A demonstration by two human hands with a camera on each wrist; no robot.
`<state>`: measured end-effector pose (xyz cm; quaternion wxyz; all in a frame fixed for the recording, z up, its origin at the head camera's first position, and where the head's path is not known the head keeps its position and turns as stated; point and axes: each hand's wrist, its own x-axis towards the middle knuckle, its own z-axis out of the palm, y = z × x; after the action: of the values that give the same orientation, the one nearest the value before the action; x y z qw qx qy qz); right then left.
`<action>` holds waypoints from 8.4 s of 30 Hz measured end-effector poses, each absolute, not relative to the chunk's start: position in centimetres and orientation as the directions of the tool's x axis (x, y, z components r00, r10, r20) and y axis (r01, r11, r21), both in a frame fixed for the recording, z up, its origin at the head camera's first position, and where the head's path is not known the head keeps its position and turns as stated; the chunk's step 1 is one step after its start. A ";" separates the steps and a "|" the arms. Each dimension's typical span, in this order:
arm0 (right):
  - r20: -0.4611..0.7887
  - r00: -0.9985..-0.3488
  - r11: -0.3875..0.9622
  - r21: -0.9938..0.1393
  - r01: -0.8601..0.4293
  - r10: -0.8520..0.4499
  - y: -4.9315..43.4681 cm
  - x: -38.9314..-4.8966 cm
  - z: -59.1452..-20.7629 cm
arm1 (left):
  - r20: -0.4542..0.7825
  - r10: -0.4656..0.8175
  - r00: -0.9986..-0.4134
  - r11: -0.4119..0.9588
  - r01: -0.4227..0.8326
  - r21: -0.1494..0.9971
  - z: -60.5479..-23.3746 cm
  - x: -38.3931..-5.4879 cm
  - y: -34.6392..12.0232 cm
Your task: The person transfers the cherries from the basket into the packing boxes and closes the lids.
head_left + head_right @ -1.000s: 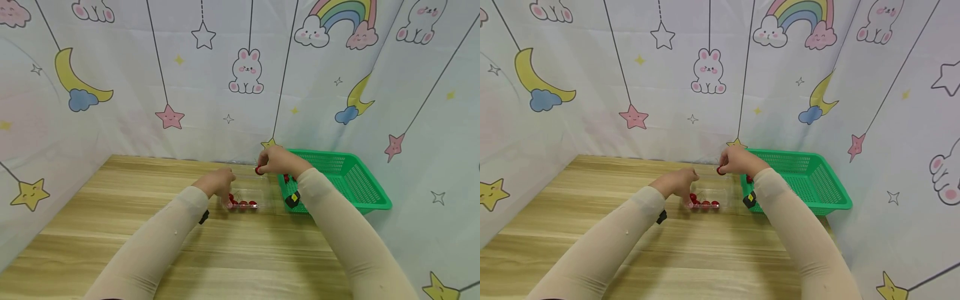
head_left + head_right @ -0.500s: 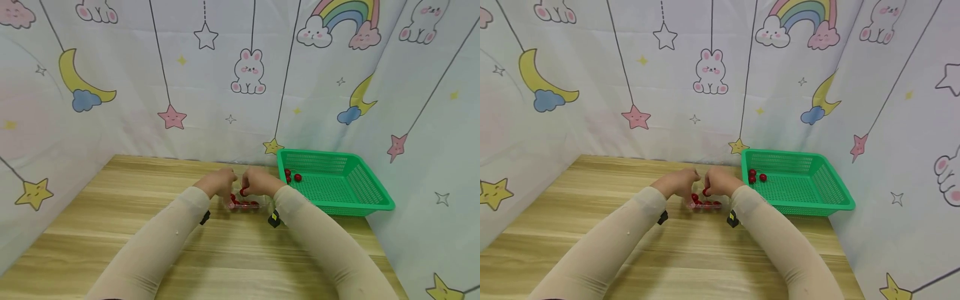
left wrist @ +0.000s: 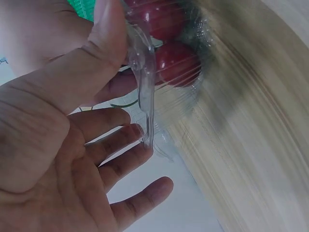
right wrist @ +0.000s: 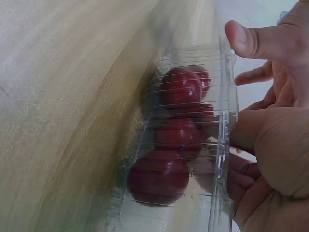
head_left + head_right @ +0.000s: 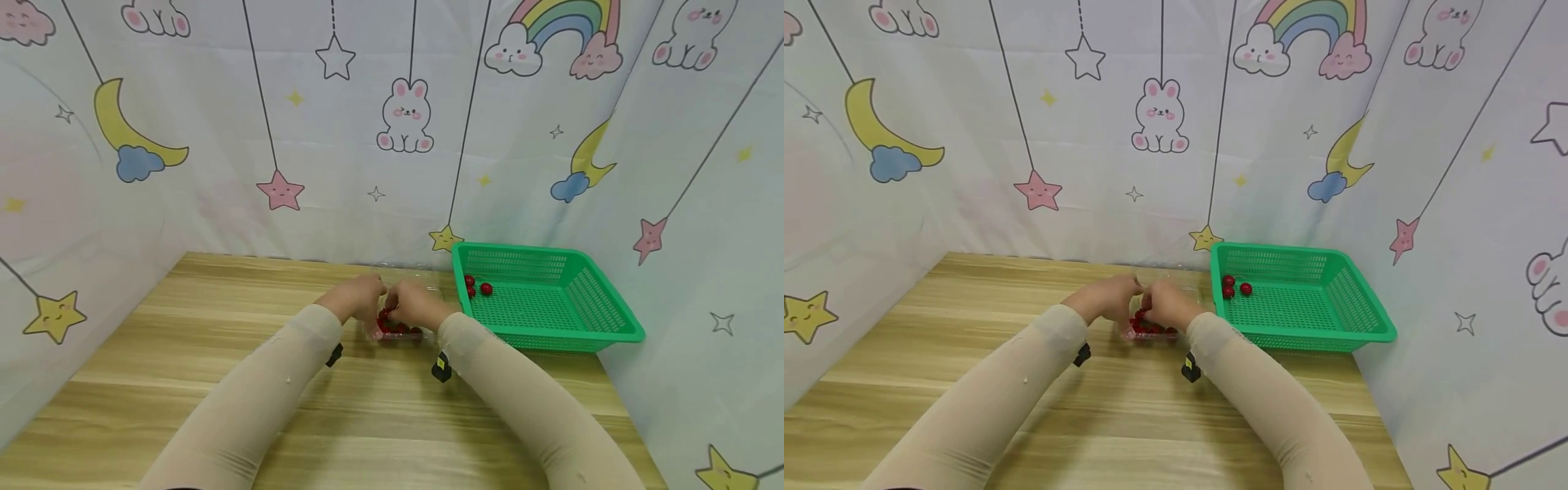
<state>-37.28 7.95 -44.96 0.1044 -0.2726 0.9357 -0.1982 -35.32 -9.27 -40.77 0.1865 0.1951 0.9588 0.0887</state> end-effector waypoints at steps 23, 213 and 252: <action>-0.157 -0.847 0.799 -0.454 -0.394 -0.507 14.3 -38.2 -36.9 | -0.338 0.373 -0.864 0.922 0.304 0.242 -40.5 -35.1 -8.8; -0.406 -0.860 0.883 -0.457 -0.102 -0.310 23.7 -45.2 -40.0 | -0.317 0.368 -0.874 0.929 0.330 0.169 -40.7 -34.7 -8.8; -0.213 -0.921 0.894 -0.386 -0.228 -0.327 21.9 -44.1 -35.7 | -0.326 0.367 -0.871 0.929 0.323 0.182 -40.5 -34.6 -8.6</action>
<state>-44.10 21.88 -35.74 0.1375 -0.1440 0.9633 -0.1800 -34.57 -8.60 -40.48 0.1801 0.1784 0.9654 0.0612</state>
